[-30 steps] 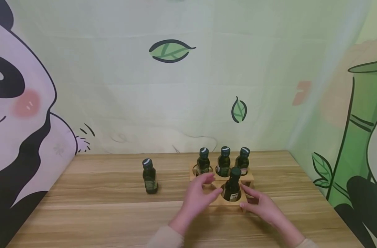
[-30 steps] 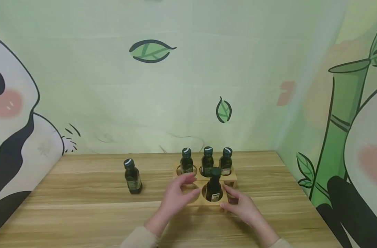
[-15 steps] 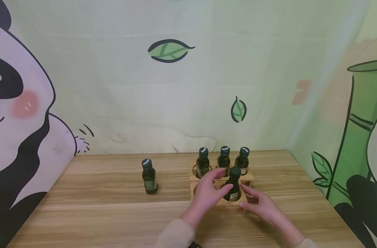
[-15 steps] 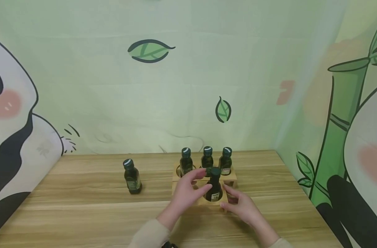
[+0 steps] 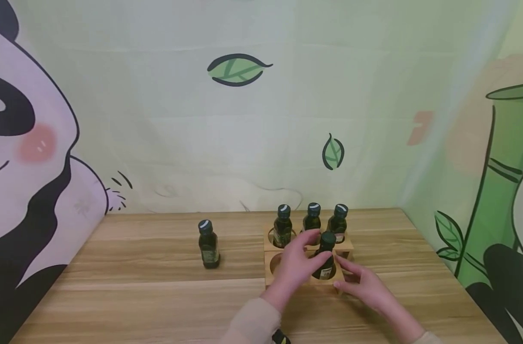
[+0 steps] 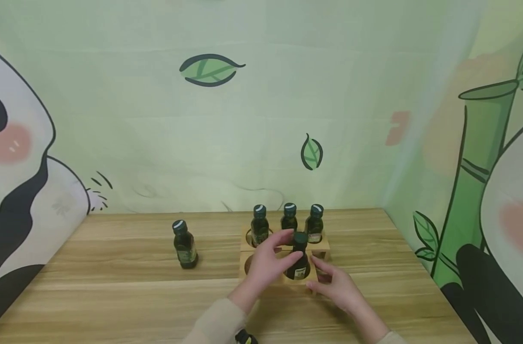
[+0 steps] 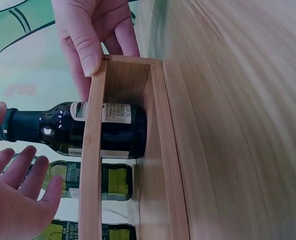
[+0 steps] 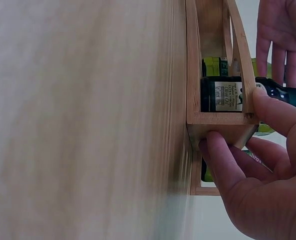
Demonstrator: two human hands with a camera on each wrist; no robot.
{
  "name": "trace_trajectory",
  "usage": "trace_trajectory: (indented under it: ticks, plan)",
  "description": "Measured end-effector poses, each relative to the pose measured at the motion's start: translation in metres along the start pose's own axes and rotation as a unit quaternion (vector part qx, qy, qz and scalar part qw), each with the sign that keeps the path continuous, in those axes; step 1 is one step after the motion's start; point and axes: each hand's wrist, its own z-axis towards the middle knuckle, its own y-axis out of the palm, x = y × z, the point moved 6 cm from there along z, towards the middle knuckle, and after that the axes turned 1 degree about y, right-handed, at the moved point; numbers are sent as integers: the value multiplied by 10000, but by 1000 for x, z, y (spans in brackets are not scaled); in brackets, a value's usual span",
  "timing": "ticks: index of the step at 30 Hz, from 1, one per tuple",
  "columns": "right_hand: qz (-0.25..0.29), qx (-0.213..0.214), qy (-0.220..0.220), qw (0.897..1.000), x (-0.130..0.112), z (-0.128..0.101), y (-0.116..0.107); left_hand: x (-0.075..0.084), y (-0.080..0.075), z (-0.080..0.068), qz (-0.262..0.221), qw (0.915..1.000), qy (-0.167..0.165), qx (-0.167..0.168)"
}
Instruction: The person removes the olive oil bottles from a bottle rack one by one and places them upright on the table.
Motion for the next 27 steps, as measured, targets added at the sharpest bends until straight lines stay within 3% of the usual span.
trace_trajectory:
  ticks: [12,19,27]
  plan:
    - [-9,34,-55,10000,0,-1,-1,-2,10,4,-430,9990,-13,103]
    - [-86,49,-111,9999,-1,-1,0,-5,13,6,-761,9966,229,202]
    - [-120,11,-117,9999,-2,0,1,-5,13,7,-1016,9946,-108,196]
